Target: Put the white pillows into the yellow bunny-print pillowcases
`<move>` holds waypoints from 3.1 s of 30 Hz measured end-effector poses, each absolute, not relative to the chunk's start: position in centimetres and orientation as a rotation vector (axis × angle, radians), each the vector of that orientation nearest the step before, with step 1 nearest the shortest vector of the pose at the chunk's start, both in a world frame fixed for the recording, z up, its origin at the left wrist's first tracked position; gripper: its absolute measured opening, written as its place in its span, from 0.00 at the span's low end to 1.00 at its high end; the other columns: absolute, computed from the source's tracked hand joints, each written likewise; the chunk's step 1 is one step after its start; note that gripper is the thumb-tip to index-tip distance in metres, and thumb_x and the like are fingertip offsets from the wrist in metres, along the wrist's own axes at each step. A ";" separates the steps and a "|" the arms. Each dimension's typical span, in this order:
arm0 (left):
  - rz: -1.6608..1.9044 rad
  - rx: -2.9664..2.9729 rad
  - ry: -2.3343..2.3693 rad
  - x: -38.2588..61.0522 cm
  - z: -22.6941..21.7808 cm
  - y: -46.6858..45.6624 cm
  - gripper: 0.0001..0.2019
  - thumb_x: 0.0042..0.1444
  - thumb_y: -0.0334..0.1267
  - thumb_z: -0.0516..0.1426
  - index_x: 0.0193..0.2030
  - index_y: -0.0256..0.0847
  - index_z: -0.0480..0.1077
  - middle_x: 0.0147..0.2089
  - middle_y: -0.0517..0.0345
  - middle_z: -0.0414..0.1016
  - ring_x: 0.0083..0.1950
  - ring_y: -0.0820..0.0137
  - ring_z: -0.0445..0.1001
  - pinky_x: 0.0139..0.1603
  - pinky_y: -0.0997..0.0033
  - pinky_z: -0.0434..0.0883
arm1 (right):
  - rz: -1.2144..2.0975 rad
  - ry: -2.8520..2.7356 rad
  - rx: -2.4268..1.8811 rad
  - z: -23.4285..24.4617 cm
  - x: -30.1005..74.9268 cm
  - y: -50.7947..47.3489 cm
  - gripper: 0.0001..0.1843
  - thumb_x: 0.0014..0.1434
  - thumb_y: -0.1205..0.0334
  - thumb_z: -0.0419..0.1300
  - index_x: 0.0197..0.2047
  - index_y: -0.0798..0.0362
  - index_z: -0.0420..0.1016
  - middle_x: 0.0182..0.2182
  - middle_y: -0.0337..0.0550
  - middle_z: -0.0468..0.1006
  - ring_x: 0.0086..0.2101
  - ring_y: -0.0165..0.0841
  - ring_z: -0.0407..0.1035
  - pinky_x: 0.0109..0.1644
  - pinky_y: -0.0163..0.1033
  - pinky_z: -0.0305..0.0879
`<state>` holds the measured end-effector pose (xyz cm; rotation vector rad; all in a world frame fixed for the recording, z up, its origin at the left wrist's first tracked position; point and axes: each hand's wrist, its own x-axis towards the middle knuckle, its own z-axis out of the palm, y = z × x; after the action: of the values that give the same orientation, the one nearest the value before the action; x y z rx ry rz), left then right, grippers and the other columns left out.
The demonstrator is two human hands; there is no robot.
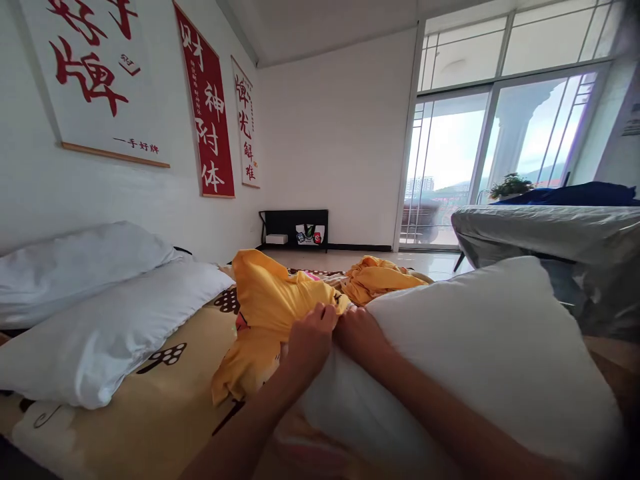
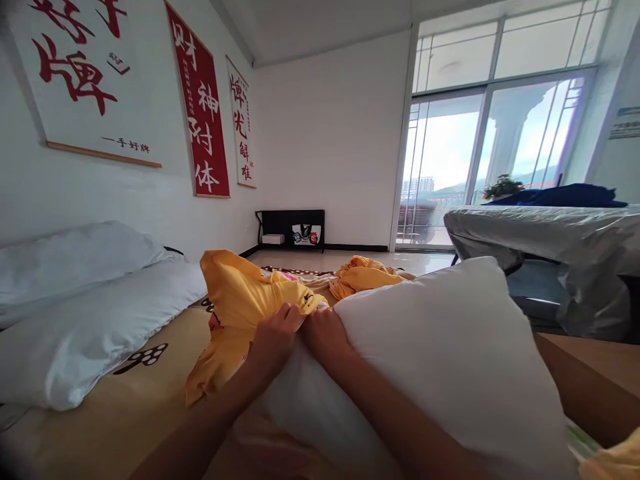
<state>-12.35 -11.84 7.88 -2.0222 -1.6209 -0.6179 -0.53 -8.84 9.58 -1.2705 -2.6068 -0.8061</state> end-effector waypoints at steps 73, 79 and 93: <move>-2.292 -1.385 -1.717 -28.1 7.7 -16.4 0.18 0.53 0.52 0.53 0.34 0.37 0.72 0.31 0.56 0.74 0.36 0.66 0.70 0.37 0.70 0.67 | 0.126 -2.336 -0.573 18.9 -11.5 -9.4 0.25 0.63 0.48 0.49 0.21 0.55 0.65 0.19 0.33 0.60 0.24 0.24 0.49 0.29 0.33 0.44; -2.507 -1.537 -1.299 -28.7 8.2 -17.6 0.12 0.49 0.45 0.55 0.29 0.39 0.74 0.43 0.51 0.76 0.48 0.59 0.71 0.49 0.62 0.68 | 0.223 -2.383 -0.467 18.5 -10.8 -9.2 0.21 0.57 0.48 0.58 0.21 0.55 0.65 0.18 0.30 0.56 0.24 0.24 0.48 0.29 0.32 0.43; -2.183 -1.983 -1.294 -29.7 11.4 -17.1 0.10 0.58 0.44 0.55 0.33 0.38 0.70 0.32 0.59 0.67 0.36 0.72 0.66 0.37 0.76 0.65 | -0.233 -2.461 -0.658 17.9 -11.0 -11.2 0.28 0.52 0.38 0.60 0.51 0.47 0.75 0.40 0.47 0.77 0.40 0.39 0.68 0.42 0.39 0.58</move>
<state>-29.73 -17.10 11.42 -1.9831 -1.2939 -2.1826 -11.03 -11.24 17.88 -0.6584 -2.4614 -0.2331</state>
